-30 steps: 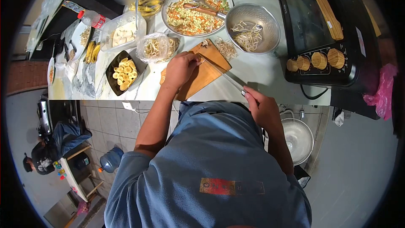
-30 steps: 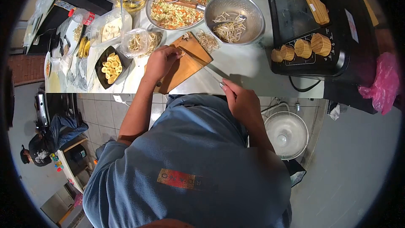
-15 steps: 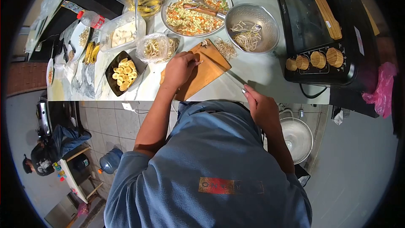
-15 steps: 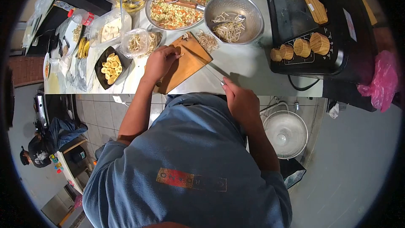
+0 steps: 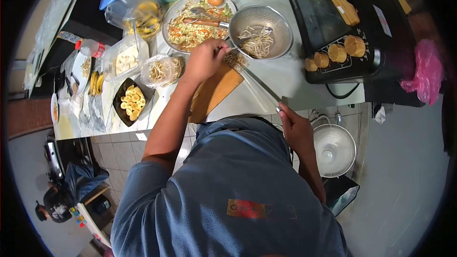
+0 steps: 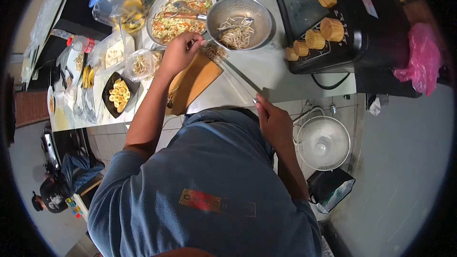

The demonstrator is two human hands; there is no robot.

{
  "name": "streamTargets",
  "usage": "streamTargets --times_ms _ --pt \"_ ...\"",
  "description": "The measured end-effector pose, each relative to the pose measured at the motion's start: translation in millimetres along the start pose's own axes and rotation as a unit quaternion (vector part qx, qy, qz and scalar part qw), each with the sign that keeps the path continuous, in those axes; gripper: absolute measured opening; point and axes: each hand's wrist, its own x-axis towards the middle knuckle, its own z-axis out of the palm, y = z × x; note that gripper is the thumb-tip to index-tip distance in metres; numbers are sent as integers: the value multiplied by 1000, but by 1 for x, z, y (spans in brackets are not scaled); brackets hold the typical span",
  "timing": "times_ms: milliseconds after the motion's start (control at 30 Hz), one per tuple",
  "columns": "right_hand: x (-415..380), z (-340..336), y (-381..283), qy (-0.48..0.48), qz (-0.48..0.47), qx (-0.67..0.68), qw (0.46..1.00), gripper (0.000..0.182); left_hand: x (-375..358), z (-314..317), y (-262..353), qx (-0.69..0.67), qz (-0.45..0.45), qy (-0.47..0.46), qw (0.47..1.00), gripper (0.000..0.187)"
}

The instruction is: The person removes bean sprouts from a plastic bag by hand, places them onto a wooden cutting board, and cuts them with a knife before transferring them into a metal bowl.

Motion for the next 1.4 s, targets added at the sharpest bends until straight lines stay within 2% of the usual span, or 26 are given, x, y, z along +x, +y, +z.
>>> streamTargets --times_ms 167,367,500,567,600,733,867,933,967,1000,1133,1200,1233,1300,1400 --pt "-14 6 7 25 -3 30 999 31 38 34 10 25 52 -13 998 15" --pt "-15 9 14 44 -32 51 997 29 40 25 8 -18 40 -10 999 21" --pt "-8 13 13 28 -40 58 997 30 25 -4 -6 -32 -39 -17 999 22" --pt "-2 19 17 9 -44 74 996 30 10 -16 -21 -96 -65 -1 993 23" --pt "1 20 16 -5 -49 72 996 30 1 -23 -18 -127 -121 -3 985 22" --pt "17 24 7 -44 -45 67 996 32 -46 -42 -25 -11 -192 -25 981 26" --pt "31 20 -7 -77 -53 36 995 32 -88 -52 -28 -17 -236 -44 971 28" --pt "39 23 -12 -89 -57 29 994 32 -106 -48 -43 -26 -230 -23 973 29" --pt "43 26 -13 -74 -87 30 993 31 -114 -47 -50 -36 -218 -8 975 30" --pt "45 28 -15 -60 -116 31 991 30 -118 -52 -47 -46 -252 -19 966 29" --pt "51 34 -24 -83 -133 49 986 29 -137 -62 -48 -19 -277 -11 961 27" --pt "55 38 -24 -82 -165 50 982 30 -144 -65 -45 67 -245 -21 967 26" --pt "55 38 -26 -87 -167 49 981 30 -147 -62 -48 66 -250 -19 966 26" --pt "55 37 -32 -97 -147 27 984 30 -150 -56 -53 70 -171 -28 982 28" --pt "55 37 -32 -101 -140 28 985 30 -144 -47 -45 75 -170 -33 982 26"
